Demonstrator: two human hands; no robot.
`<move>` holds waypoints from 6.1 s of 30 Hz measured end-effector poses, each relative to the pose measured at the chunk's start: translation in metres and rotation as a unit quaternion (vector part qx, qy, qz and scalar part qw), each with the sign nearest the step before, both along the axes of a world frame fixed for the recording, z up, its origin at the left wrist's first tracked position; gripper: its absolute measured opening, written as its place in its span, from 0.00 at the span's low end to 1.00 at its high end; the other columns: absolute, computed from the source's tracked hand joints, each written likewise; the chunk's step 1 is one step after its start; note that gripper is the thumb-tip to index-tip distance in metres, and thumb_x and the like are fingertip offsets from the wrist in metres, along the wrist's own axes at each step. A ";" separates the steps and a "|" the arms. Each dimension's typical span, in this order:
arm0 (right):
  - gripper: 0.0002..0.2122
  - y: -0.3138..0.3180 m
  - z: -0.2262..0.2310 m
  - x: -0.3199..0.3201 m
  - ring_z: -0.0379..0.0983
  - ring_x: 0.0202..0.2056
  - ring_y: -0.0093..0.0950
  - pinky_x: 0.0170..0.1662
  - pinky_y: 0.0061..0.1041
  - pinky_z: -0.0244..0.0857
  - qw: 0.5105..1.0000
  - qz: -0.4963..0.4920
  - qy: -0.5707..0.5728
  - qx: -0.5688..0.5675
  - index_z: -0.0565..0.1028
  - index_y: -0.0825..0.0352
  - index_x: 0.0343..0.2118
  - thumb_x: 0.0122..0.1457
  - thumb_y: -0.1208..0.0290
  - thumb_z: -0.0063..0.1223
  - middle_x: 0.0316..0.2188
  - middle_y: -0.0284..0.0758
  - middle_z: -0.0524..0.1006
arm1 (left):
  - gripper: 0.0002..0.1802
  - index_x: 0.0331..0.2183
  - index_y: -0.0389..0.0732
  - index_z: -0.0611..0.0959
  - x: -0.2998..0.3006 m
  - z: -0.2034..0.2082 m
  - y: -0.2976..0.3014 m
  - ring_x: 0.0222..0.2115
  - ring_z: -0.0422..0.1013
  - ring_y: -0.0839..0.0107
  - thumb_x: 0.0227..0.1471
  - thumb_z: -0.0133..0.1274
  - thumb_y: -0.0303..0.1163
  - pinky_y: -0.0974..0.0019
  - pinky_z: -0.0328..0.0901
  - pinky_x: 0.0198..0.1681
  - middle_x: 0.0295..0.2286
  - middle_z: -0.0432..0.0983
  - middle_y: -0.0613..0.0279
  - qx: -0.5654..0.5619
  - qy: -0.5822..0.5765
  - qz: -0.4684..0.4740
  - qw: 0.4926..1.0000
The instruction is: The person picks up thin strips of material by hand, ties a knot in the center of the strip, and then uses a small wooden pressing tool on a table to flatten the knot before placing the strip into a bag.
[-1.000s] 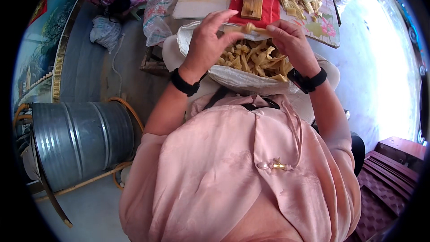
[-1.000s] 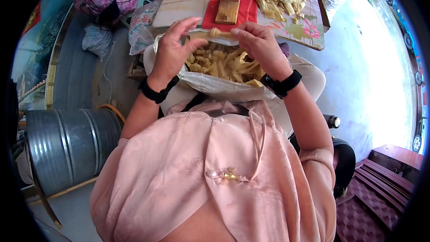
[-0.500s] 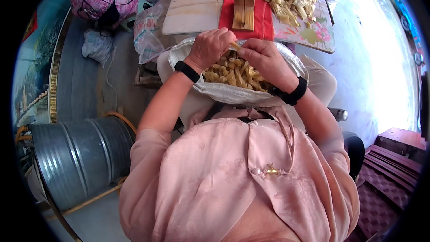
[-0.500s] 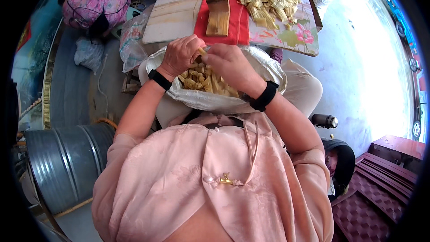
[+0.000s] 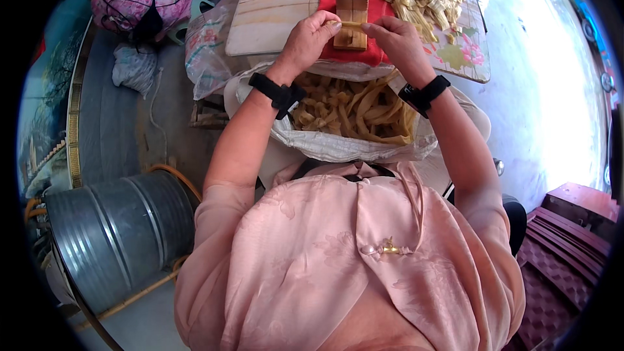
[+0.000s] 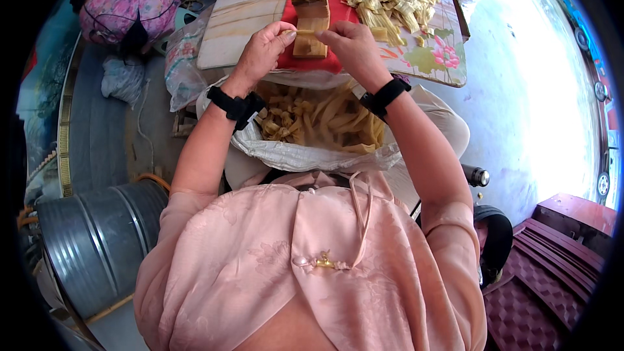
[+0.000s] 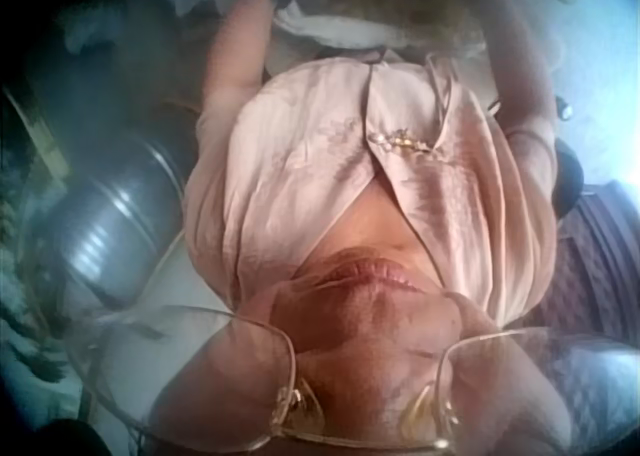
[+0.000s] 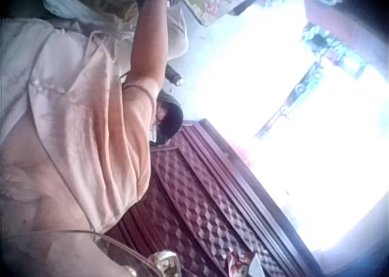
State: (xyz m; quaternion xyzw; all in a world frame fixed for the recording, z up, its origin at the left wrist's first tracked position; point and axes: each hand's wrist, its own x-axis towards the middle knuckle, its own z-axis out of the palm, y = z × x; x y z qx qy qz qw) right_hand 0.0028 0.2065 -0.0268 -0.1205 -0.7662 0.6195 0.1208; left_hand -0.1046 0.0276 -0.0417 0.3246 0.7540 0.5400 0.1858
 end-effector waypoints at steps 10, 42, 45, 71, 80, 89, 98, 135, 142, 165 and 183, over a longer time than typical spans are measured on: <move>0.14 0.010 -0.032 -0.023 0.72 0.27 0.45 0.32 0.39 0.64 0.961 -0.046 -0.001 0.272 0.76 0.69 0.27 0.56 0.61 0.49 0.22 0.47 0.75 | 0.12 0.32 0.36 0.77 -0.009 -0.005 0.010 0.27 0.72 0.54 0.52 0.51 0.37 0.59 0.65 0.33 0.23 0.75 0.50 -0.196 0.211 0.100 0.952; 0.11 -0.072 0.005 0.057 0.73 0.24 0.24 0.25 0.27 0.65 0.990 0.081 0.080 -0.088 0.69 0.70 0.32 0.62 0.65 0.48 0.22 0.34 0.74 | 0.10 0.37 0.39 0.76 0.096 0.020 -0.035 0.33 0.71 0.59 0.49 0.47 0.21 0.62 0.66 0.35 0.31 0.71 0.56 0.023 0.345 0.099 0.933; 0.11 -0.067 0.011 0.070 0.74 0.24 0.26 0.26 0.27 0.66 0.963 0.089 0.139 0.215 0.71 0.69 0.33 0.61 0.65 0.50 0.22 0.36 0.75 | 0.09 0.37 0.38 0.76 0.095 0.014 -0.039 0.34 0.70 0.69 0.53 0.43 0.21 0.66 0.66 0.35 0.32 0.72 0.62 0.101 0.029 0.021 0.994; 0.09 -0.030 0.022 0.060 0.47 0.15 0.11 0.18 0.13 0.40 0.945 0.071 -0.066 -0.313 0.70 0.60 0.33 0.64 0.60 0.44 0.15 0.19 0.58 | 0.08 0.36 0.36 0.80 0.077 0.035 -0.043 0.31 0.73 0.77 0.52 0.56 0.25 0.74 0.67 0.37 0.31 0.77 0.65 0.110 0.173 0.120 0.971; 0.09 -0.045 0.013 0.061 0.57 0.19 0.11 0.21 0.13 0.51 0.973 0.144 -0.139 -0.111 0.71 0.64 0.31 0.63 0.65 0.47 0.18 0.21 0.65 | 0.17 0.42 0.42 0.74 0.091 0.027 -0.032 0.34 0.72 0.60 0.47 0.50 0.23 0.58 0.68 0.37 0.31 0.70 0.59 -0.101 0.397 -0.024 0.912; 0.11 -0.054 0.024 0.056 0.64 0.23 0.16 0.26 0.21 0.61 0.992 0.119 -0.001 -0.043 0.75 0.73 0.31 0.59 0.67 0.51 0.19 0.28 0.71 | 0.09 0.37 0.44 0.72 0.034 -0.004 -0.036 0.26 0.71 0.61 0.51 0.48 0.26 0.62 0.66 0.27 0.25 0.70 0.64 -0.093 0.507 -0.017 0.857; 0.13 -0.001 -0.006 0.006 0.59 0.18 0.14 0.21 0.19 0.54 0.999 0.020 -0.003 -0.035 0.74 0.73 0.25 0.56 0.66 0.55 0.15 0.26 0.68 | 0.12 0.42 0.40 0.72 0.022 0.004 -0.009 0.18 0.57 0.87 0.61 0.45 0.37 0.80 0.58 0.22 0.21 0.60 0.75 0.140 -0.179 -0.048 0.973; 0.12 -0.064 -0.005 0.055 0.73 0.24 0.25 0.27 0.27 0.64 0.990 0.062 0.112 0.060 0.69 0.70 0.33 0.63 0.64 0.45 0.20 0.36 0.73 | 0.11 0.39 0.38 0.78 0.116 -0.007 -0.036 0.31 0.72 0.70 0.53 0.44 0.24 0.66 0.67 0.34 0.30 0.74 0.60 0.036 0.059 -0.025 0.997; 0.13 -0.065 0.003 0.063 0.68 0.22 0.22 0.26 0.23 0.62 0.973 0.137 -0.022 -0.183 0.71 0.71 0.32 0.63 0.64 0.44 0.19 0.32 0.71 | 0.13 0.39 0.38 0.76 0.106 0.021 -0.037 0.32 0.70 0.62 0.48 0.49 0.19 0.65 0.66 0.36 0.30 0.71 0.56 0.048 0.307 0.078 0.947; 0.14 -0.052 0.015 0.071 0.57 0.17 0.10 0.19 0.11 0.49 0.968 0.102 -0.053 -0.222 0.77 0.66 0.39 0.64 0.60 0.46 0.18 0.21 0.68 | 0.14 0.44 0.39 0.66 0.107 0.016 -0.036 0.27 0.73 0.78 0.58 0.49 0.28 0.75 0.69 0.32 0.30 0.75 0.63 0.176 -0.085 0.042 0.980; 0.09 -0.040 0.012 0.081 0.62 0.26 0.12 0.29 0.15 0.58 0.975 0.223 -0.017 -0.011 0.73 0.68 0.32 0.61 0.66 0.52 0.24 0.24 0.70 | 0.11 0.34 0.41 0.75 0.126 0.020 -0.045 0.33 0.71 0.57 0.46 0.56 0.31 0.60 0.67 0.33 0.32 0.73 0.57 -0.140 0.289 -0.070 0.944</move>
